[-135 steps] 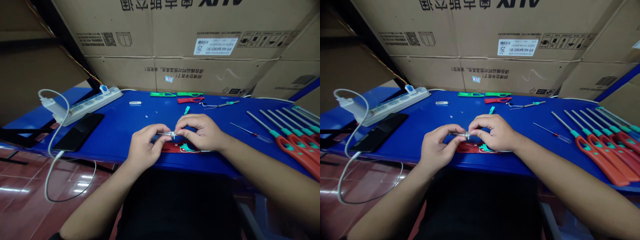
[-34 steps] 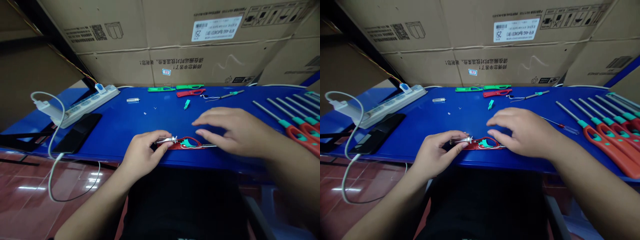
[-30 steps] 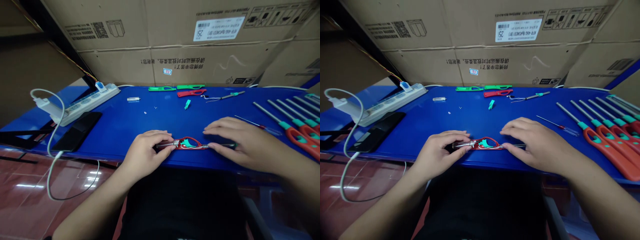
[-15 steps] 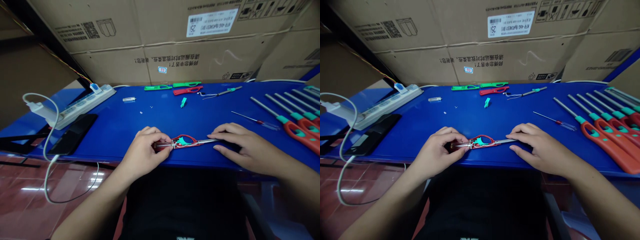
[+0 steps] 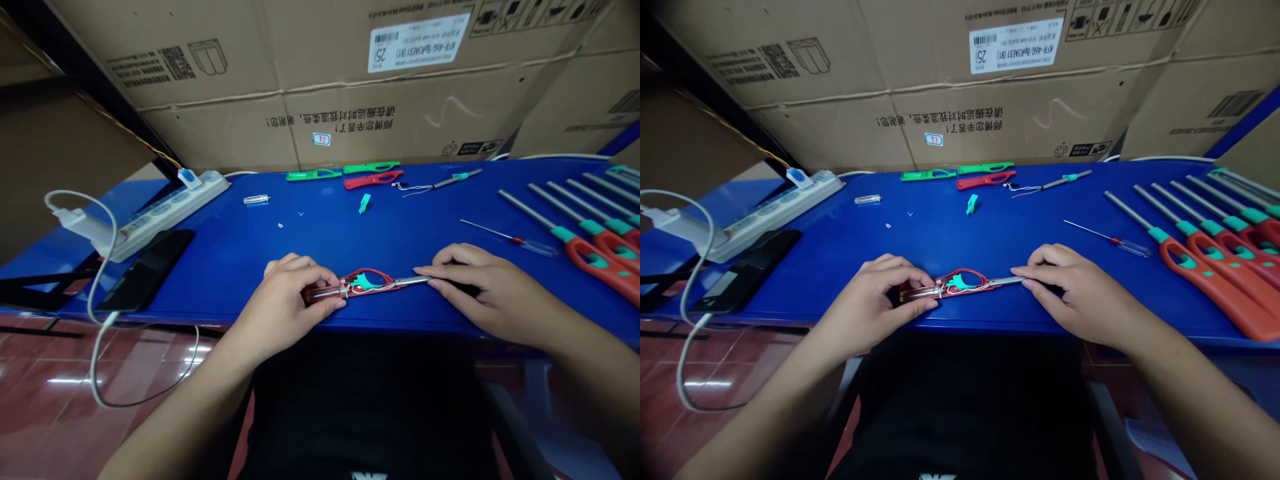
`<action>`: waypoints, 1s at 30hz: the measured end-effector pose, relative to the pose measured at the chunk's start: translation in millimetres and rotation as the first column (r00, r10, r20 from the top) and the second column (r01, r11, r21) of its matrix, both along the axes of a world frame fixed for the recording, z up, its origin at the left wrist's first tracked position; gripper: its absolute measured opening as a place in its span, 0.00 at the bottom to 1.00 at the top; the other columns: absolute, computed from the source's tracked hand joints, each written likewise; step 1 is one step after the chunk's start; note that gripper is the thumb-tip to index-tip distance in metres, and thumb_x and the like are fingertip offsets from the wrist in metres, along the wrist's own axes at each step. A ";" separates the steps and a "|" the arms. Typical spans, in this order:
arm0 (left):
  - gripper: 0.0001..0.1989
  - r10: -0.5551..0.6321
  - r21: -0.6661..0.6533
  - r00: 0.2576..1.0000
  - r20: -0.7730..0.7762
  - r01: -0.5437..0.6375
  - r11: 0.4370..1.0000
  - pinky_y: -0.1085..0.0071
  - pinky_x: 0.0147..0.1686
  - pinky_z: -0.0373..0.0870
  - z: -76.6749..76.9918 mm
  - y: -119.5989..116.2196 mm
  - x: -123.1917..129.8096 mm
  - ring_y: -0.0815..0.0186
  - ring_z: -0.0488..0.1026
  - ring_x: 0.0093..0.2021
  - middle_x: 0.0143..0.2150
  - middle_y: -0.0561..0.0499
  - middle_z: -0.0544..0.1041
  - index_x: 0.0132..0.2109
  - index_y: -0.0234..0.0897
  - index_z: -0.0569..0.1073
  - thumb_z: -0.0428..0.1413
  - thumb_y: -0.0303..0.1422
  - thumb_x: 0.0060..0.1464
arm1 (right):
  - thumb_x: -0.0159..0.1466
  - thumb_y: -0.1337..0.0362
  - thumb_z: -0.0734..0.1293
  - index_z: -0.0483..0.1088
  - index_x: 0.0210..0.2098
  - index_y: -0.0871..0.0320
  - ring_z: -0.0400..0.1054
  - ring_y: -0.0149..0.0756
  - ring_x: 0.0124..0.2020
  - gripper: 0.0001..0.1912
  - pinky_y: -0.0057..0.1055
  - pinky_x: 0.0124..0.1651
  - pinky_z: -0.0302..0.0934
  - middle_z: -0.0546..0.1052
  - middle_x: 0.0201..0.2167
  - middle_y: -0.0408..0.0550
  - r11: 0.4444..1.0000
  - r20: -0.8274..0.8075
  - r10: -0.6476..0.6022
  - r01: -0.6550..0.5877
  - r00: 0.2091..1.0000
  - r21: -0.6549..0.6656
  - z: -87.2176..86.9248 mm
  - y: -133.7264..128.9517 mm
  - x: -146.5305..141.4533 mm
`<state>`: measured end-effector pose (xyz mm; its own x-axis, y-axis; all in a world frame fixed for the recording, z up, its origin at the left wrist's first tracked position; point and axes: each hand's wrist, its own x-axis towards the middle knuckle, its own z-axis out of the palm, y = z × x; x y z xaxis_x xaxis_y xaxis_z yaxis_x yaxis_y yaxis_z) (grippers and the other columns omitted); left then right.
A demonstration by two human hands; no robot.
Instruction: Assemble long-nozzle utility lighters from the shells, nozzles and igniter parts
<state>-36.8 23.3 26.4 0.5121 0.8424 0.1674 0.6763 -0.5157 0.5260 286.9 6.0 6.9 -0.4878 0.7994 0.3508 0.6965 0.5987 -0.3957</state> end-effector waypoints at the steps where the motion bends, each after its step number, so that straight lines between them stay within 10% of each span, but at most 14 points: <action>1: 0.09 0.000 0.008 1.000 0.002 0.000 1.000 0.62 0.45 0.61 -0.1 -0.6 -0.2 0.62 0.72 0.42 0.38 0.54 0.79 0.43 0.45 0.79 0.64 0.42 0.57 | 0.68 0.63 0.63 0.78 0.52 0.48 0.71 0.39 0.40 0.15 0.37 0.42 0.68 0.75 0.40 0.50 1.000 0.002 0.000 0.000 1.000 0.001 0.0 0.1 0.2; 16: 0.07 0.105 0.173 0.994 0.025 -0.108 0.979 0.60 0.43 0.59 -11.0 -9.7 5.9 0.61 0.71 0.40 0.37 0.53 0.81 0.42 0.47 0.81 0.61 0.42 0.60 | 0.68 0.63 0.63 0.77 0.53 0.51 0.71 0.41 0.40 0.16 0.39 0.42 0.67 0.75 0.40 0.51 0.999 0.072 -0.006 0.003 0.997 0.034 3.0 -2.6 1.6; 30: 0.07 0.085 0.115 0.994 0.067 -0.092 0.989 0.60 0.45 0.61 -13.4 -9.0 5.0 0.60 0.70 0.42 0.37 0.52 0.80 0.41 0.45 0.80 0.60 0.41 0.61 | 0.70 0.60 0.62 0.71 0.58 0.56 0.66 0.50 0.53 0.19 0.50 0.53 0.61 0.73 0.54 0.57 0.957 0.345 0.208 -0.264 0.915 0.124 18.2 5.1 -80.2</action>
<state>-31.8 14.3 13.1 0.4218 0.8567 0.2968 0.6906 -0.5157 0.5071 206.8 11.1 25.1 -0.7642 0.5914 0.2574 0.5999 0.7983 -0.0535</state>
